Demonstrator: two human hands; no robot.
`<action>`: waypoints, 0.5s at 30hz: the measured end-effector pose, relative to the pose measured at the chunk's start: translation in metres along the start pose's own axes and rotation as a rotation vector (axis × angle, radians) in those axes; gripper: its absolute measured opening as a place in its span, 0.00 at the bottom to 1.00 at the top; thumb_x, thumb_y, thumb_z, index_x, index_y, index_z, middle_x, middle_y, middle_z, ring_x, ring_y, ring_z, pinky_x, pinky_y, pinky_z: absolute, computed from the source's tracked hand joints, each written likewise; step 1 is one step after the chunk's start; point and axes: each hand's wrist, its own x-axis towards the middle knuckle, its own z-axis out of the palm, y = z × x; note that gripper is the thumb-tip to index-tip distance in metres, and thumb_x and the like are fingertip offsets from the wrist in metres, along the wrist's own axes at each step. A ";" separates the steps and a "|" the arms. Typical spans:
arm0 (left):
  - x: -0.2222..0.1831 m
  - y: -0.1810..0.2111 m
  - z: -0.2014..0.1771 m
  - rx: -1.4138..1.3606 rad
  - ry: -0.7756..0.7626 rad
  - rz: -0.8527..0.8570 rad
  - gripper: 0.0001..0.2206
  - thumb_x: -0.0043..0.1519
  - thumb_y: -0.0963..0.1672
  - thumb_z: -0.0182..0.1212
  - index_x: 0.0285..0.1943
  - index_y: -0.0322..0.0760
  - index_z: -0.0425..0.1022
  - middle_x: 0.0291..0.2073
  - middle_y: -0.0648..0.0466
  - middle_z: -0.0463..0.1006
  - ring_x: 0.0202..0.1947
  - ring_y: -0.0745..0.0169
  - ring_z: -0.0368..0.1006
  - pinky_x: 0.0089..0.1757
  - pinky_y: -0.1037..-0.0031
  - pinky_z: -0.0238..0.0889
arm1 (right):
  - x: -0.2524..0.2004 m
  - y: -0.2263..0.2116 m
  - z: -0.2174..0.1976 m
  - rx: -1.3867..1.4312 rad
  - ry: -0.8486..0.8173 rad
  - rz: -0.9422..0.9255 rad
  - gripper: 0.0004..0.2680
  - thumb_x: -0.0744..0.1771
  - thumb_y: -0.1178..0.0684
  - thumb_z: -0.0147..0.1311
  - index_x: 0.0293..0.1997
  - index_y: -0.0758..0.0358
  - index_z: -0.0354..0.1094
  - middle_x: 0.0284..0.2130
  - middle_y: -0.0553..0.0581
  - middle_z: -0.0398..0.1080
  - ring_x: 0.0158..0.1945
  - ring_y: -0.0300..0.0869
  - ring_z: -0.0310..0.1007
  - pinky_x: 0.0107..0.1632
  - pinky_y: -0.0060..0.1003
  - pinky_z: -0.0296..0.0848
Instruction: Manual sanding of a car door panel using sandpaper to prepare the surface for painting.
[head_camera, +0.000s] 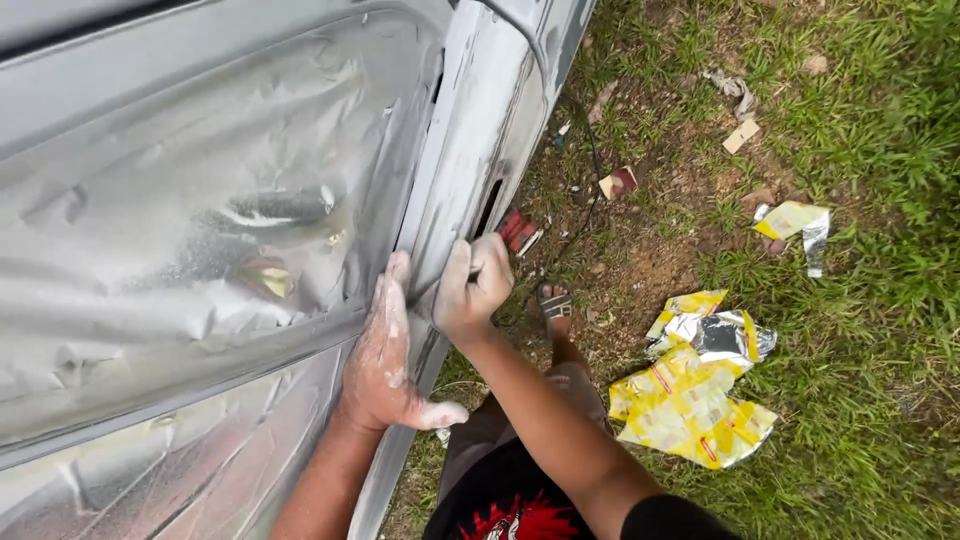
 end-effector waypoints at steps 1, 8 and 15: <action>-0.003 0.000 0.001 -0.049 0.008 0.003 0.69 0.41 0.73 0.53 0.80 0.29 0.28 0.78 0.32 0.40 0.78 0.35 0.37 0.72 0.54 0.32 | -0.031 0.010 -0.012 -0.023 -0.055 0.034 0.15 0.67 0.64 0.52 0.18 0.57 0.52 0.16 0.48 0.54 0.20 0.41 0.55 0.28 0.34 0.58; -0.007 0.005 -0.003 -0.030 -0.039 -0.033 0.70 0.40 0.73 0.59 0.82 0.32 0.30 0.79 0.36 0.41 0.79 0.33 0.36 0.71 0.51 0.32 | 0.157 0.035 0.051 0.138 0.066 -0.134 0.08 0.67 0.58 0.48 0.25 0.58 0.62 0.23 0.49 0.63 0.23 0.36 0.56 0.38 0.34 0.65; -0.005 0.004 -0.003 -0.099 -0.018 -0.019 0.68 0.41 0.73 0.56 0.82 0.36 0.29 0.80 0.38 0.39 0.79 0.37 0.34 0.72 0.52 0.30 | 0.009 -0.008 0.003 0.012 -0.039 0.032 0.12 0.70 0.61 0.45 0.25 0.54 0.55 0.18 0.45 0.54 0.21 0.33 0.45 0.29 0.28 0.53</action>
